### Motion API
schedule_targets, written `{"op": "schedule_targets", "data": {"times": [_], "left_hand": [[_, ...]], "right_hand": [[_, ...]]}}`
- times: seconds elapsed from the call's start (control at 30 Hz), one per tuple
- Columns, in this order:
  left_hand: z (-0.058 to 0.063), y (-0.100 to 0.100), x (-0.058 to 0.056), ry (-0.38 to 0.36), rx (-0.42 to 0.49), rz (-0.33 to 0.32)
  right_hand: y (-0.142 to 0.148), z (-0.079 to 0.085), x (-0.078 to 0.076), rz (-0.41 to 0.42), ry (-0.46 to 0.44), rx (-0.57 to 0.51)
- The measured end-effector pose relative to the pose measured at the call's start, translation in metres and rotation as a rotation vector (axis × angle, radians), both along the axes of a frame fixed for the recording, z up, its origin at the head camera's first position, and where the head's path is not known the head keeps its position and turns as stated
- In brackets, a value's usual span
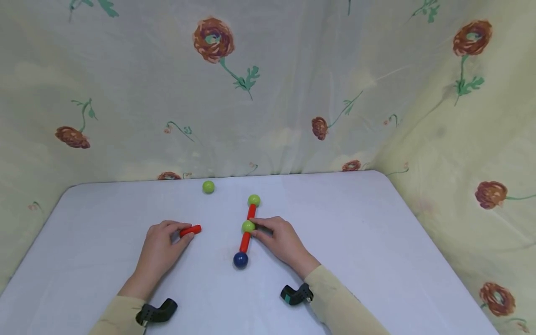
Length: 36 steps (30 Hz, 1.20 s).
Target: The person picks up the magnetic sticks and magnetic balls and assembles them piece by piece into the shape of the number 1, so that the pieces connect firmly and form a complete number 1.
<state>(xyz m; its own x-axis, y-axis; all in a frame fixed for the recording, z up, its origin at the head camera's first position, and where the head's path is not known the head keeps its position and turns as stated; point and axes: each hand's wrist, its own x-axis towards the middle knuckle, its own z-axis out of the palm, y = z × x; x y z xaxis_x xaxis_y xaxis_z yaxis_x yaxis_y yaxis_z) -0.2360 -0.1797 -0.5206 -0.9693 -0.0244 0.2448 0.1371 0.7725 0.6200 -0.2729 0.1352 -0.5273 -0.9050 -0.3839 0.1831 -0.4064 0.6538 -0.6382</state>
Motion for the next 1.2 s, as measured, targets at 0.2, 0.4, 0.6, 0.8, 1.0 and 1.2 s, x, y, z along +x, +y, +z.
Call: {"op": "schedule_targets", "data": {"times": [0.2,0.4,0.6,0.8,1.0,1.2], "left_hand": [[-0.001,0.0007,-0.0006,-0.026,-0.005,0.004],[-0.0012,-0.0002,-0.0011,-0.038,-0.006,0.003],[0.0001,-0.0003,-0.0002,-0.029,-0.013,-0.003],[0.0002,-0.0004,0.0003,-0.035,-0.01,-0.002],[0.0003,0.0009,0.0021,-0.081,-0.009,0.014],[0.0023,0.0017,0.0022,-0.07,0.011,0.005]], "right_hand": [[0.0002,0.0001,-0.001,0.008,0.009,-0.002],[0.0,-0.0003,-0.001,0.003,0.017,-0.001],[0.0,-0.001,-0.0009,0.005,0.024,-0.009],[0.0001,-0.0008,-0.0002,0.004,0.015,-0.011],[0.0004,-0.0011,0.0007,0.007,0.015,-0.013],[0.0009,-0.0014,0.0001,0.004,0.025,-0.014]]}}
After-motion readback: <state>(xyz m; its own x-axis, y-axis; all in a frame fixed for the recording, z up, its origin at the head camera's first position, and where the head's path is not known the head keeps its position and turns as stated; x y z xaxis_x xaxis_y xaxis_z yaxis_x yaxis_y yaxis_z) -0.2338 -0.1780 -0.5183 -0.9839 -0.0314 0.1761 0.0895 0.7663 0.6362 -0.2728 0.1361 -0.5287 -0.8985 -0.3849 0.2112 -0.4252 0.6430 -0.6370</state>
